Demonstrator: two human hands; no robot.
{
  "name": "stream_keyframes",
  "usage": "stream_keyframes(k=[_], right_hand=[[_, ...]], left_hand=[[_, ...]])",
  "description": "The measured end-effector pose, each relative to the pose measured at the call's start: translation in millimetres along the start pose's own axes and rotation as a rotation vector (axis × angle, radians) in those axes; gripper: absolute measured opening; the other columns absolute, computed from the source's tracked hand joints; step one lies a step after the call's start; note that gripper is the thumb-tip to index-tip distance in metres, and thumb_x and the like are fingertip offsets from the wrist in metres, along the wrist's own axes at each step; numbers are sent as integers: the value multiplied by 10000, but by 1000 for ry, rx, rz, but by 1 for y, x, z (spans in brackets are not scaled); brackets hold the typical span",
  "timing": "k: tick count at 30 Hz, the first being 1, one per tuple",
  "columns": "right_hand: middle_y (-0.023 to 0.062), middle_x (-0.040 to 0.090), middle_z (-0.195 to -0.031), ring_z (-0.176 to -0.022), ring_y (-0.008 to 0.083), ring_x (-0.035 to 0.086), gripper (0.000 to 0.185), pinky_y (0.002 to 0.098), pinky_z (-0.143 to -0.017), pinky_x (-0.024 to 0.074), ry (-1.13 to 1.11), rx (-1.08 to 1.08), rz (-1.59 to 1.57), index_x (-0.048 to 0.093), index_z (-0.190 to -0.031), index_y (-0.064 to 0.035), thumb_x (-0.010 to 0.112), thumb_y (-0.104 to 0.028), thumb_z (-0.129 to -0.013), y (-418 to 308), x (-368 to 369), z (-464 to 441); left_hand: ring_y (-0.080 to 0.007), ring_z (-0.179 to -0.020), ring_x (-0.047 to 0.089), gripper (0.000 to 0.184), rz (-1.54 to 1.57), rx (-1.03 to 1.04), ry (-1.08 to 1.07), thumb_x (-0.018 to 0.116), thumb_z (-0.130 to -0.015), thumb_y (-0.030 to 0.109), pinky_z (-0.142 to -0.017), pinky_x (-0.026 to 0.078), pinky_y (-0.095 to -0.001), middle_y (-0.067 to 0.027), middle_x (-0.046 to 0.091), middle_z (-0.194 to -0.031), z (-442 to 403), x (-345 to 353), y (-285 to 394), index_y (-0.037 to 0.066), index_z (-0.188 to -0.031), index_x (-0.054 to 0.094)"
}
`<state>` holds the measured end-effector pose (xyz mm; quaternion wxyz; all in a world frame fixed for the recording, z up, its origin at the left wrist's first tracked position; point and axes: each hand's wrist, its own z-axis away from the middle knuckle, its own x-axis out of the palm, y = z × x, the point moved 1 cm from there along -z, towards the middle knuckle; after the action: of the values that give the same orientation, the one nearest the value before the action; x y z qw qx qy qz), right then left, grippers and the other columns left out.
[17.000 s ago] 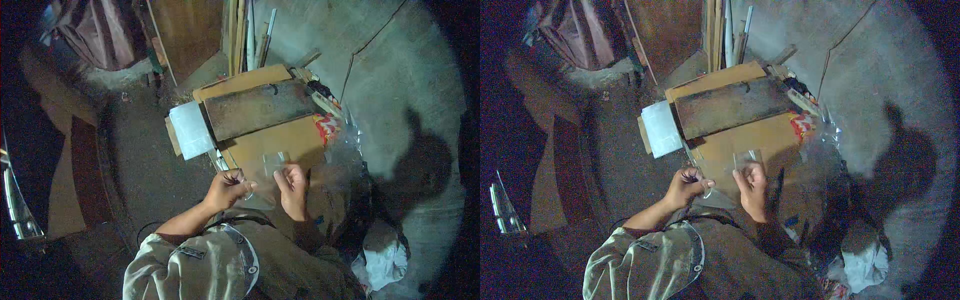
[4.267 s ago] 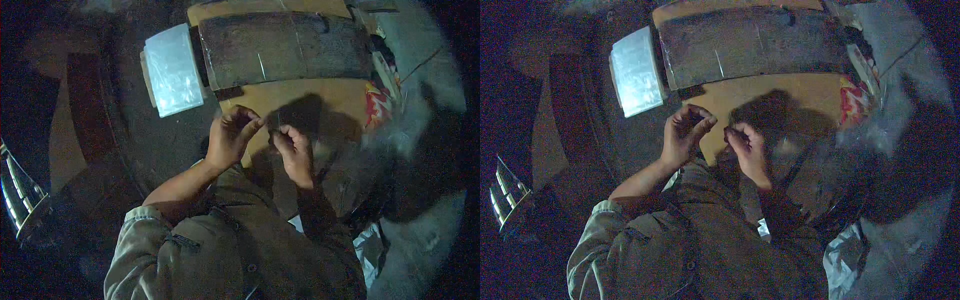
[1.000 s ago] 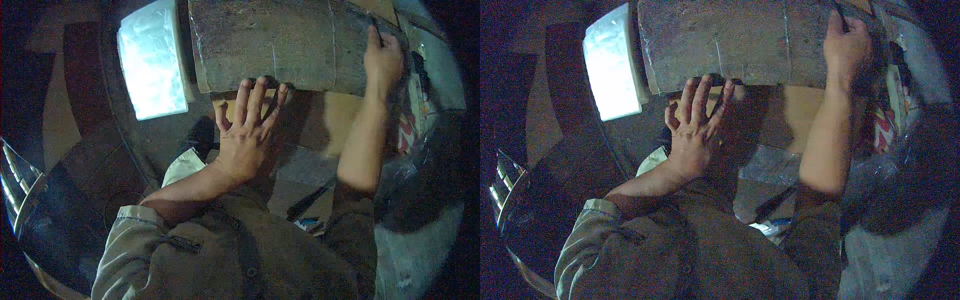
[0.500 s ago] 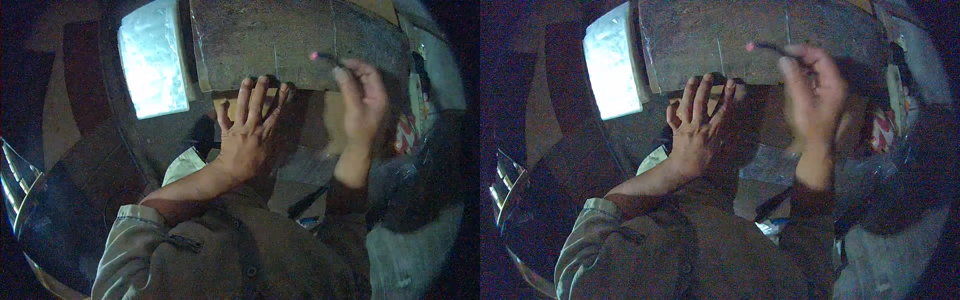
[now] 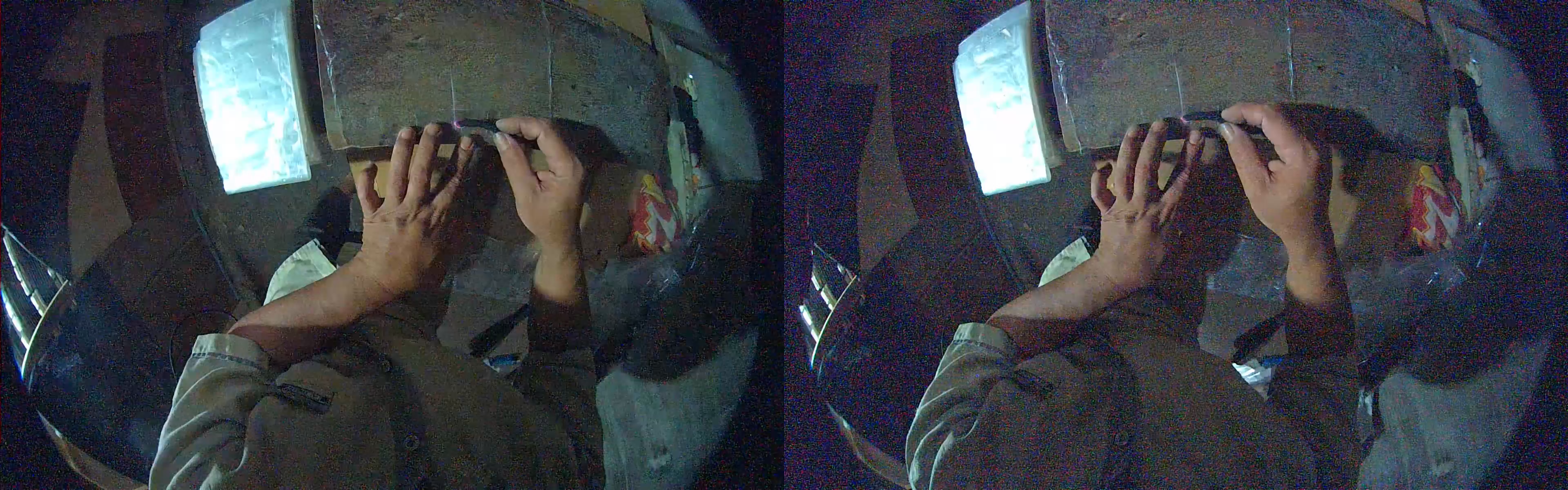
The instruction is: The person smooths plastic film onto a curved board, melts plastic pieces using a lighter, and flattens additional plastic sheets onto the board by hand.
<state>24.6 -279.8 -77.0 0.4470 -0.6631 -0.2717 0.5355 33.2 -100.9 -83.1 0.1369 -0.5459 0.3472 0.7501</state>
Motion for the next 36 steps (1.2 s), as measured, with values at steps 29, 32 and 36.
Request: stream_keyframes(k=[29,32,36], right_hand=[[112,673,-887,-828,217,634,215,316,-787,474,649,81,411,640,-942,-15,665,-186,-814,83,-75,-70],[128,669,-918,-849,220,632,230,319,-783,474,616,146,523,631,-951,-12,674,-182,-802,79,-73,-66],[103,649,-908,-851,185,608,239,307,-765,470,701,72,416,604,-983,-14,658,-197,-838,45,-55,-38]], left_hand=[[-350,-1351,215,719,-69,63,-67,568,-777,235,-979,215,-568,-135,196,-1486,5,-11,-6,309,-1436,291],[-362,-1355,192,709,-36,152,-102,600,-779,287,-1013,189,-555,-151,192,-1481,24,3,-25,314,-1428,313],[-401,-1256,307,591,354,80,-169,615,-836,261,-1017,266,-498,-189,240,-1440,35,-18,-27,127,-1366,391]])
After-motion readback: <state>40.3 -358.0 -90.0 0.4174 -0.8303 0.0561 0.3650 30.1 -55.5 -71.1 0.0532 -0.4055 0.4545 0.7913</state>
